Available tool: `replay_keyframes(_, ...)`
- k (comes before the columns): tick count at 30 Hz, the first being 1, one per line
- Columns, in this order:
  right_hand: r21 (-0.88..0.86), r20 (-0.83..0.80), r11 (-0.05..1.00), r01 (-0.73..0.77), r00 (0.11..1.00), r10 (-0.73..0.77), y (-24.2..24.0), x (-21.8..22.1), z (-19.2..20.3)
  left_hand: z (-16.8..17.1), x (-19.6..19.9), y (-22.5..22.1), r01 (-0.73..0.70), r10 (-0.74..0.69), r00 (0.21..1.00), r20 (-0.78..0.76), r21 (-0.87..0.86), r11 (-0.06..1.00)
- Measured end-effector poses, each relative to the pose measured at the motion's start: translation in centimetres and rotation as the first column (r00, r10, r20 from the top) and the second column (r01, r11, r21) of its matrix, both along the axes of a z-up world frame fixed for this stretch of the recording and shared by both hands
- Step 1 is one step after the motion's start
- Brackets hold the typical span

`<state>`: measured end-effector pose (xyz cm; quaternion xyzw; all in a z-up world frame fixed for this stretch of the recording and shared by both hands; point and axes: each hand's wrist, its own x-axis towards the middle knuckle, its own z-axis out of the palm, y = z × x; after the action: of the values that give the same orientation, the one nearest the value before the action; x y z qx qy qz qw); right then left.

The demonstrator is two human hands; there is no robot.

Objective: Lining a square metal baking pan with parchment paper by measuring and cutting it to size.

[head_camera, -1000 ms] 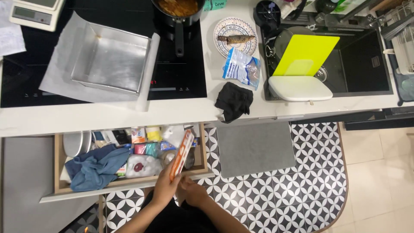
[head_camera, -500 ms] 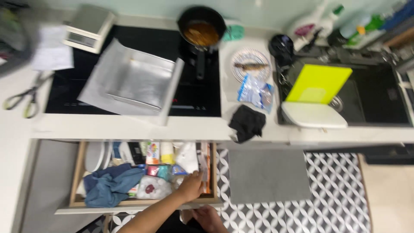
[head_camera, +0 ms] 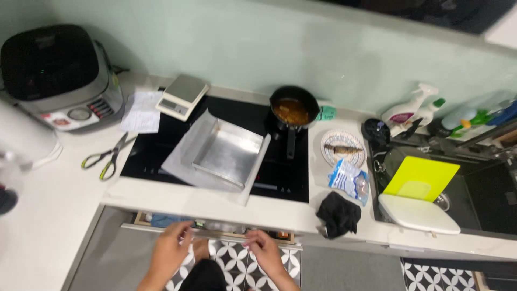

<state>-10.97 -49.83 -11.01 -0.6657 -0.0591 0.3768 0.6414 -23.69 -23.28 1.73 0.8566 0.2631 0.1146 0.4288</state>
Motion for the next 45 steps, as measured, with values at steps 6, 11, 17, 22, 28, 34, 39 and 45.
replay_keyframes(6, -0.355, 0.711, 0.928, -0.115, 0.611, 0.348, 9.1, 6.8, 16.7, 2.7, 10.7, 11.6, 0.015, -0.067, 0.987, 0.144, 0.337, 0.942)
replay_keyframes(11, -0.67, 0.648, 0.741, 0.031, 0.512, 0.564, 10.5, 8.5, 14.9, 1.9, 19.1, 17.3, 0.128, -0.161, 0.987, 0.021, 0.511, 0.85)
replay_keyframes(17, -0.534, 0.782, 0.738, 0.412, 0.572, 0.247, 9.5, 10.0, 10.2, -5.1, 23.8, 21.7, 0.267, -0.275, 0.96, 0.049, 0.128, 0.955)
replay_keyframes(22, -0.346, 0.767, 0.755, 0.558, 0.631, -0.114, 11.4, 13.4, 9.2, -5.7, 25.9, 22.0, 0.281, -0.285, 0.954, 0.092, 0.06, 0.958)
replay_keyframes(28, -0.314, 0.751, 0.804, 0.505, 0.65, -0.115, 12.0, 16.7, 9.6, -0.2, 26.3, 19.2, 0.348, -0.344, 0.936, 0.074, -0.054, 0.936)
replay_keyframes(34, -0.243, 0.789, 0.839, 0.487, 0.602, -0.121, 13.6, 17.0, 11.9, -1.8, 23.8, 17.6, 0.3, -0.297, 0.945, 0.136, -0.004, 0.954)
replay_keyframes(39, -0.258, 0.75, 0.859, 0.441, 0.652, -0.11, 15.2, 16.6, 14.7, 1.2, 20.4, 15.9, 0.197, -0.194, 0.979, 0.062, -0.031, 0.98)
replay_keyframes(45, -0.229, 0.786, 0.919, 0.319, 0.618, -0.018, 16.1, 16.6, 16.1, 2.5, 17.8, 15.2, 0.133, -0.136, 0.99, -0.041, -0.063, 0.989)
